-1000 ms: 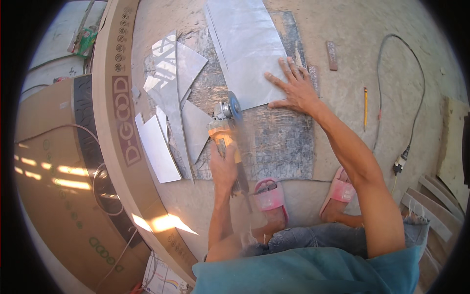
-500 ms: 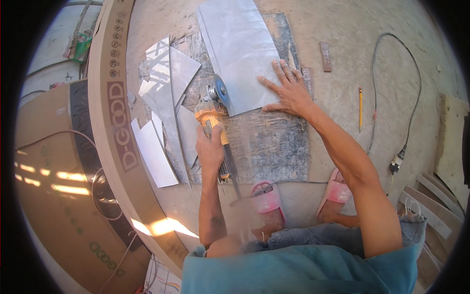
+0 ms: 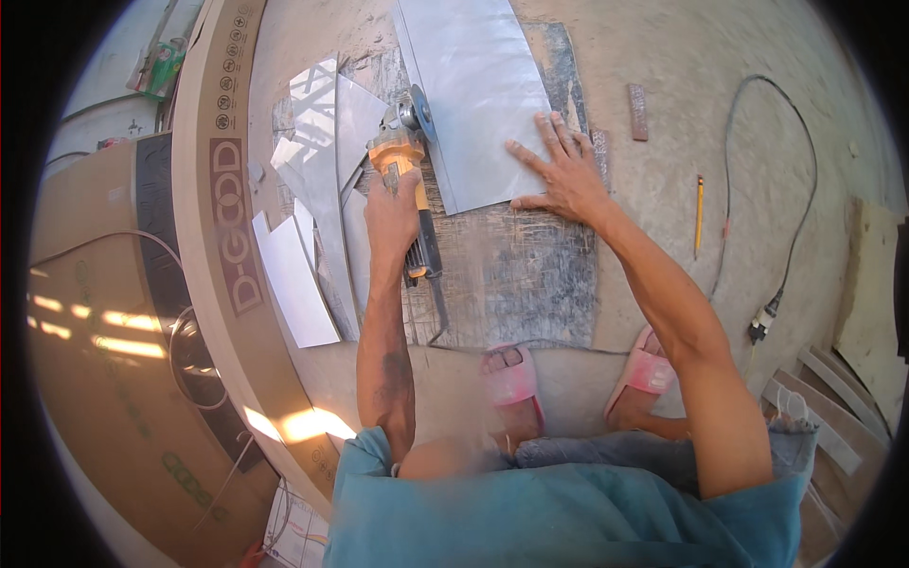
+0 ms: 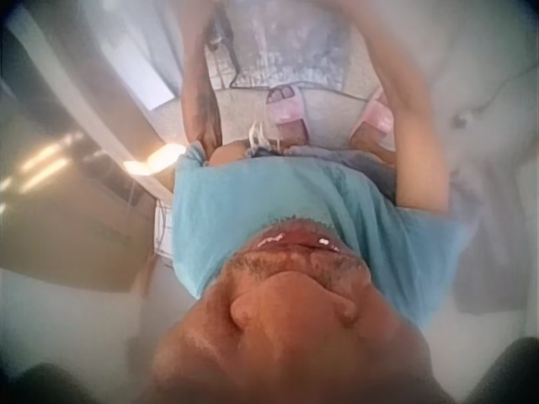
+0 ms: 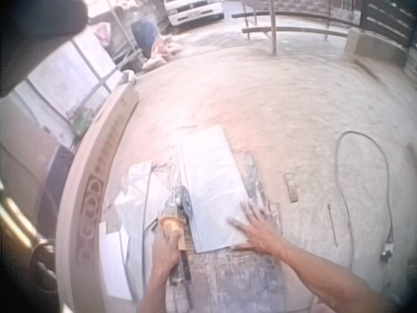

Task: Marking, cutting a tile with an angle grinder, and fitting it into a corner gap.

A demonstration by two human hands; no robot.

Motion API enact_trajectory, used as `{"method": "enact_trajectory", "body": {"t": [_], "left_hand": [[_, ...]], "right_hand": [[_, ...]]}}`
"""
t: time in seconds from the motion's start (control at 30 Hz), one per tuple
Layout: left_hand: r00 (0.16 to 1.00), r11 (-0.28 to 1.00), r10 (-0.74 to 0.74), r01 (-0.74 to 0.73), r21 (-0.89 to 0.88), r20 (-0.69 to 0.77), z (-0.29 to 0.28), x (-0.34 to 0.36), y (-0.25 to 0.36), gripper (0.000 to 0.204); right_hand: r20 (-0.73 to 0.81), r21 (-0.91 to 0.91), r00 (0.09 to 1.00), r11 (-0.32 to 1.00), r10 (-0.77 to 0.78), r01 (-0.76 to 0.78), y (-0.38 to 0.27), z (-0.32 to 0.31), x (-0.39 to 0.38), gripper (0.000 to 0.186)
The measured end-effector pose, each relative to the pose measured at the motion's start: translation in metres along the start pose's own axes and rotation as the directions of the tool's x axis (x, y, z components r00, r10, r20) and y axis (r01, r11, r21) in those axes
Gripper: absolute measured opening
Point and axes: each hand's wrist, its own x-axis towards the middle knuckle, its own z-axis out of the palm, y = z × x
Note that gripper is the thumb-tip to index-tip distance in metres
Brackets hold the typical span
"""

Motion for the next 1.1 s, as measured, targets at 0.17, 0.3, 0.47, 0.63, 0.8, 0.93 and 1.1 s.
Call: {"method": "enact_trajectory", "body": {"t": [0.17,0.3,0.47,0.63,0.8,0.93,1.1], "left_hand": [[0.999,0.996,-0.003,0.007,0.086,-0.044,0.003,-0.004,-0.017,0.06],[1.0,0.999,0.001,-0.001,0.037,0.002,-0.001,-0.012,-0.016,0.068],[1.0,0.999,-0.007,0.007,0.038,-0.01,-0.001,-0.016,-0.034,0.071],[0.999,0.998,-0.04,0.038,0.048,0.027,-0.001,-0.023,-0.038,0.073],[0.998,0.997,-0.058,0.058,0.044,-0.008,0.001,-0.034,-0.037,0.074],[0.999,0.998,-0.039,0.039,0.039,0.004,-0.001,-0.041,-0.037,0.073],[0.999,0.997,-0.049,0.049,0.053,0.001,-0.002,-0.049,-0.041,0.073]], "right_hand": [[-0.025,-0.031,1.0,0.999,-0.013,0.012,0.0,-0.001,0.001,0.094],[-0.024,-0.057,1.0,0.998,-0.016,0.015,0.0,-0.002,0.001,0.094],[-0.016,-0.053,1.0,0.998,-0.025,0.024,-0.008,-0.001,0.002,0.095],[0.01,-0.076,1.0,0.997,-0.008,0.009,-0.009,-0.003,0.002,0.096],[0.005,-0.047,1.0,0.999,-0.011,0.011,-0.006,-0.002,0.001,0.096],[-0.021,-0.052,1.0,0.998,-0.02,0.019,-0.005,0.0,0.001,0.096],[-0.045,-0.099,0.998,0.995,-0.034,0.03,-0.005,0.001,0.002,0.097]]}}
